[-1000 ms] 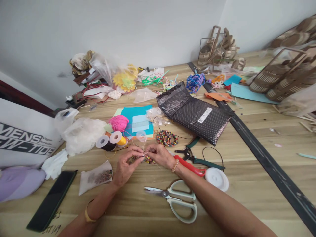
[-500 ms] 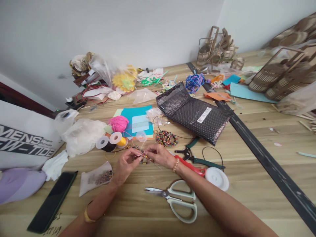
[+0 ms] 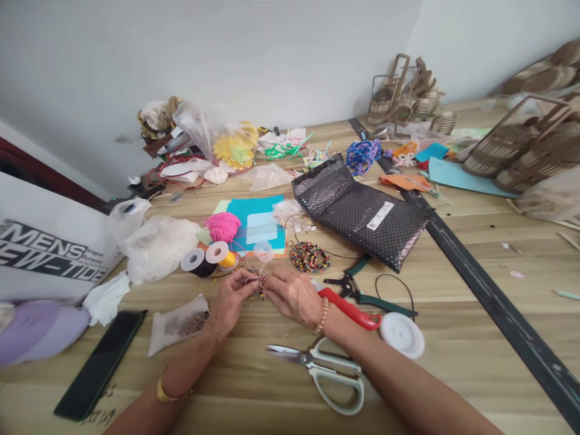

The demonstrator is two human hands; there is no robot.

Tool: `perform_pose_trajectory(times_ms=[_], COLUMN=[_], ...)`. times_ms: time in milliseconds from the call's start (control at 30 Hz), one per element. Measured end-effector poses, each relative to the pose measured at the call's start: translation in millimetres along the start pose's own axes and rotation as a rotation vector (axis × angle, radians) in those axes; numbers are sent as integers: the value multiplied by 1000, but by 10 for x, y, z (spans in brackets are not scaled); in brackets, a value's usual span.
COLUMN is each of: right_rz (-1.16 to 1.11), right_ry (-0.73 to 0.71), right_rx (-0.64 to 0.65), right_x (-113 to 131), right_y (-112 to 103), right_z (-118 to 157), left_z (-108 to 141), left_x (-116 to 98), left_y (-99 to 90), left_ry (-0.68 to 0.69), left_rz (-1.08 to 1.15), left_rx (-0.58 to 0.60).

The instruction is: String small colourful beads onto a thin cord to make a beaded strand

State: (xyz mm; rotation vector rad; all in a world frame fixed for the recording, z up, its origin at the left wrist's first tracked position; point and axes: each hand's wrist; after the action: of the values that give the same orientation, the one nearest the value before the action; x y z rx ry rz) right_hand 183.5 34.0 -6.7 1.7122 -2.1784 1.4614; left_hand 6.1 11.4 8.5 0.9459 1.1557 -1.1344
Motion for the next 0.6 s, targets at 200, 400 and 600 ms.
perform_pose_trajectory(times_ms=[200, 400, 600], right_rz=[-17, -141, -261], right_ry=[-28, 31, 56], right_rx=[23, 37, 71], right_x=[19, 35, 51], right_y=[-25, -43, -61], right_z=[-10, -24, -57], left_z=[31, 22, 16], left_x=[-35, -26, -10], left_y=[18, 28, 10], left_ry=[32, 131, 189], left_rz=[-60, -91, -133], left_rx=[6, 18, 39])
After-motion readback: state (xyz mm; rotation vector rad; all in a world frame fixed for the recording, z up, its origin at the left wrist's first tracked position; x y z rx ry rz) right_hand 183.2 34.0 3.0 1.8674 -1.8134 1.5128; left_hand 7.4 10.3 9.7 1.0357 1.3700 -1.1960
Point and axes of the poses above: each hand's wrist, its own z-axis away from the middle knuckle, its own y-axis out of the palm, x = y × z, and after that the axes turned 7 degrees about -x, right-handed
